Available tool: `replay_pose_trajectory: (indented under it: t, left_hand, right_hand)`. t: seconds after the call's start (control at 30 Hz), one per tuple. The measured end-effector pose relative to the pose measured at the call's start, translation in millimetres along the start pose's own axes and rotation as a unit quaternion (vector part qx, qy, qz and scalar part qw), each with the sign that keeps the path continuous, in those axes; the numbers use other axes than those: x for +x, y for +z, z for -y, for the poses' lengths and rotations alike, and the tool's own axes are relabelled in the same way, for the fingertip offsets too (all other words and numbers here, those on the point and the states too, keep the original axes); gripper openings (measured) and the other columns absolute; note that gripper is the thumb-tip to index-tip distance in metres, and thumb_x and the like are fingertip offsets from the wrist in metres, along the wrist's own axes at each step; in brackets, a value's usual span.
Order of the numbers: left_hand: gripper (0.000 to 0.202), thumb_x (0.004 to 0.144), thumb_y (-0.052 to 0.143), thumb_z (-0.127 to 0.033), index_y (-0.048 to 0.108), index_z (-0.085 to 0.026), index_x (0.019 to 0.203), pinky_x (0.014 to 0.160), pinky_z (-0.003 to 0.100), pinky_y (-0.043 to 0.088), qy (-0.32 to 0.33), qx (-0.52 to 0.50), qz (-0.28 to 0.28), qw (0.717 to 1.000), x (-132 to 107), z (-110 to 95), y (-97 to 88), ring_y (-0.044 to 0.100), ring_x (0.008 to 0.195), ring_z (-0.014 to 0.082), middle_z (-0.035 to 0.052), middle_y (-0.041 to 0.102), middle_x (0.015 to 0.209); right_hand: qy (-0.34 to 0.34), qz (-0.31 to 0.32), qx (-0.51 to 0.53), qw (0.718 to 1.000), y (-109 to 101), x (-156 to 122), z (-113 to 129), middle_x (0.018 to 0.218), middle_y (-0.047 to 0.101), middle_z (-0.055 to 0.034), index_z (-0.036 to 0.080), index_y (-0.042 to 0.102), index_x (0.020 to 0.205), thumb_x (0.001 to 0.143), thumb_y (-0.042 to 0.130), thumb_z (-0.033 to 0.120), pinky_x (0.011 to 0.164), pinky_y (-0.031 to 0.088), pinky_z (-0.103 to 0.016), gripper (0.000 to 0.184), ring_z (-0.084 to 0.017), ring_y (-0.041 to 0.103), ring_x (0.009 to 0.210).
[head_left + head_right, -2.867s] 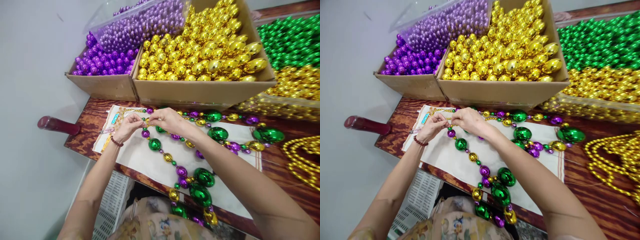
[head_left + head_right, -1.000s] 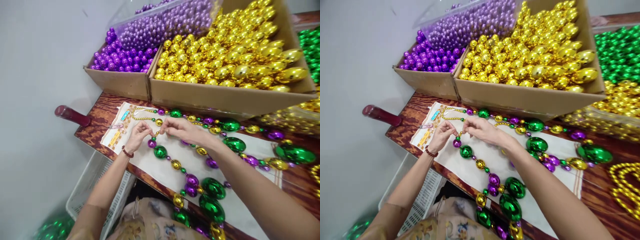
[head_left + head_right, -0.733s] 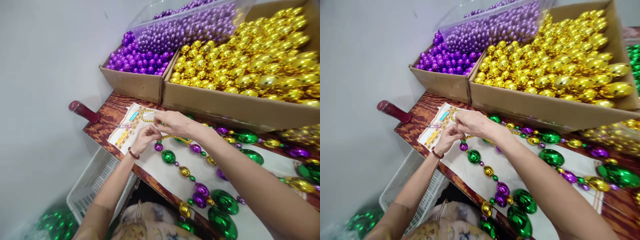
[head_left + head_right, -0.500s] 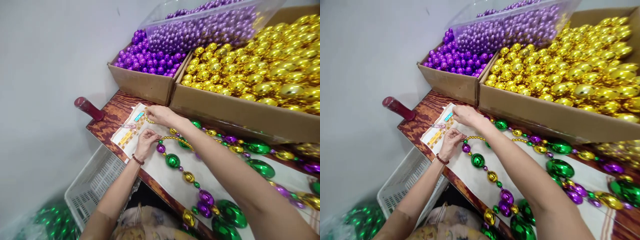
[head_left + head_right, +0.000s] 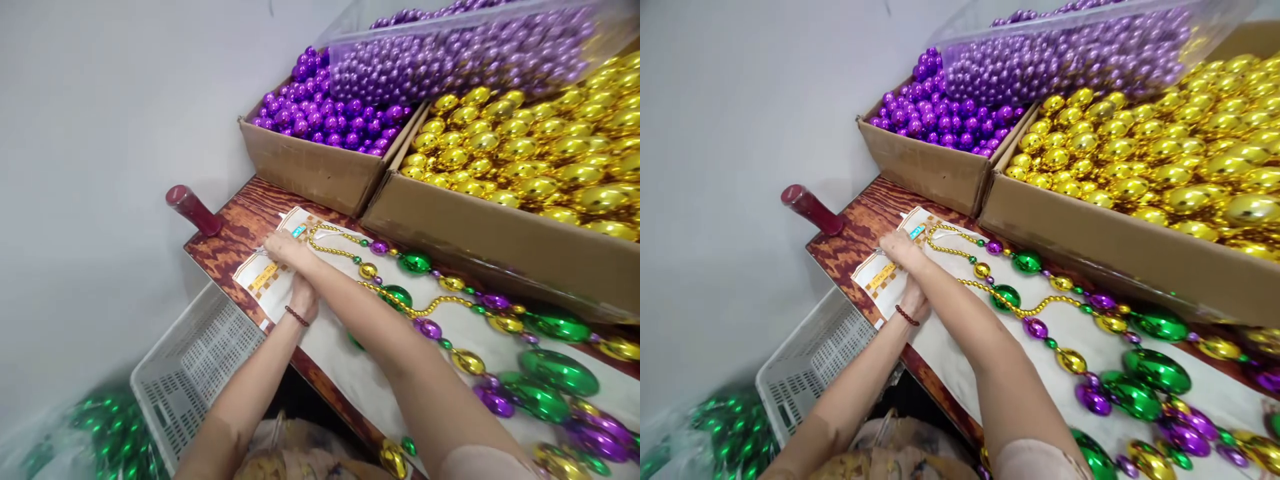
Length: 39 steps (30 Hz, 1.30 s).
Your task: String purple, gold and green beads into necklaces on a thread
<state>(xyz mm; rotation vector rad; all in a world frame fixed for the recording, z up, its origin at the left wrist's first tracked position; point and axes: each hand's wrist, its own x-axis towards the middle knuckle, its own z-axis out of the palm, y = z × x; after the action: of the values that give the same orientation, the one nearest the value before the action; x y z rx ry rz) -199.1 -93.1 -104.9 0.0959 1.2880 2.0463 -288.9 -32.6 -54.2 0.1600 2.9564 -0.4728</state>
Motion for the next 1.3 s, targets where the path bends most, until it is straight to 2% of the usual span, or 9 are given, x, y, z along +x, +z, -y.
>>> replay_pose_trajectory:
  t: [0.17, 0.23, 0.33, 0.43, 0.53, 0.63, 0.77, 1.03, 1.3]
  left_hand:
    - [0.040, 0.061, 0.082, -0.034, 0.058, -0.019, 0.089, 0.069, 0.028, 0.051, -0.061, -0.003, 0.025, 0.998, -1, -2, -5.8, 0.063, 0.071, 0.0143, 0.0003, 0.065, 0.076]
    - [0.042, 0.057, 0.083, -0.029, 0.055, -0.018, 0.086, 0.063, 0.026, 0.051, -0.100, 0.013, 0.032, 0.994, -2, -4, -7.7, 0.063, 0.062, 0.0124, -0.0023, 0.063, 0.069]
    - [0.046, 0.055, 0.084, -0.030, 0.050, -0.018, 0.082, 0.058, 0.025, 0.051, -0.118, 0.030, 0.025, 0.992, -3, -7, -7.5, 0.066, 0.058, 0.0143, -0.0018, 0.064, 0.067]
    - [0.047, 0.057, 0.085, -0.036, 0.050, -0.018, 0.083, 0.055, 0.025, 0.051, -0.093, 0.039, 0.022, 0.995, -3, -7, -5.6, 0.068, 0.061, 0.0159, -0.0001, 0.066, 0.069]
    - [0.045, 0.059, 0.085, -0.038, 0.051, -0.017, 0.081, 0.056, 0.023, 0.051, -0.056, 0.056, 0.029, 0.996, 0, -4, -4.4, 0.068, 0.063, 0.0148, 0.0006, 0.068, 0.068]
    - [0.043, 0.060, 0.085, -0.038, 0.053, -0.016, 0.079, 0.058, 0.022, 0.051, -0.027, 0.077, 0.033, 0.996, 5, -1, -3.2, 0.067, 0.063, 0.0128, 0.0010, 0.068, 0.066]
    - [0.038, 0.062, 0.085, -0.033, 0.055, -0.016, 0.077, 0.063, 0.021, 0.050, 0.003, 0.086, 0.040, 0.995, 11, 1, -0.3, 0.066, 0.063, 0.0108, 0.0010, 0.070, 0.065]
    - [0.031, 0.067, 0.082, -0.031, 0.056, -0.016, 0.077, 0.068, 0.024, 0.050, 0.028, 0.107, 0.076, 0.991, 13, -3, 1.6, 0.065, 0.063, 0.0113, 0.0007, 0.069, 0.066]
    - [0.037, 0.065, 0.086, -0.034, 0.056, -0.016, 0.077, 0.066, 0.025, 0.052, 0.013, 0.098, 0.076, 0.992, 12, -6, 5.1, 0.065, 0.060, 0.0113, 0.0010, 0.069, 0.066]
  right_hand:
    - [0.017, 0.003, 0.084, 0.996, -6, -8, -15, 0.108, 0.069, -0.0128, 0.013, 0.064, 0.106, 0.086, 0.060, 0.021, 0.082, 0.048, -0.029, 0.022, -0.023, 0.065, 0.099]
    - [0.021, -0.007, 0.126, 0.992, -15, -19, -25, 0.104, 0.069, -0.0076, 0.014, 0.060, 0.112, 0.092, 0.053, 0.024, 0.074, 0.048, -0.023, 0.024, -0.016, 0.064, 0.089]
    - [0.034, -0.043, 0.175, 0.983, -38, -51, -44, 0.105, 0.067, -0.0057, 0.012, 0.049, 0.126, 0.099, 0.036, 0.021, 0.069, 0.046, -0.021, 0.031, -0.011, 0.061, 0.082]
    - [0.033, -0.092, 0.256, 0.962, -66, -103, -69, 0.101, 0.065, -0.0059, 0.011, 0.055, 0.117, 0.095, 0.047, 0.026, 0.068, 0.045, -0.023, 0.027, -0.013, 0.057, 0.080]
    - [0.051, -0.026, 0.251, 0.966, -85, -158, -91, 0.089, 0.065, -0.0047, 0.014, 0.065, 0.104, 0.093, 0.054, 0.037, 0.068, 0.043, -0.025, 0.028, -0.015, 0.056, 0.076]
    - [0.081, 0.082, 0.182, 0.977, -82, -191, -101, 0.088, 0.069, -0.0060, 0.016, 0.071, 0.097, 0.090, 0.058, 0.035, 0.069, 0.043, -0.026, 0.025, -0.018, 0.060, 0.078]
    - [0.092, 0.155, 0.128, 0.975, -66, -195, -101, 0.086, 0.072, -0.0057, 0.017, 0.075, 0.093, 0.090, 0.058, 0.030, 0.069, 0.043, -0.026, 0.022, -0.019, 0.063, 0.079]
    - [0.094, 0.156, 0.161, 0.970, -56, -182, -99, 0.082, 0.073, -0.0037, 0.016, 0.078, 0.093, 0.086, 0.060, 0.026, 0.070, 0.043, -0.025, 0.021, -0.018, 0.063, 0.077]
    - [0.093, 0.146, 0.212, 0.962, -47, -178, -103, 0.085, 0.075, -0.0029, 0.014, 0.079, 0.095, 0.084, 0.060, 0.023, 0.070, 0.045, -0.025, 0.024, -0.016, 0.063, 0.076]
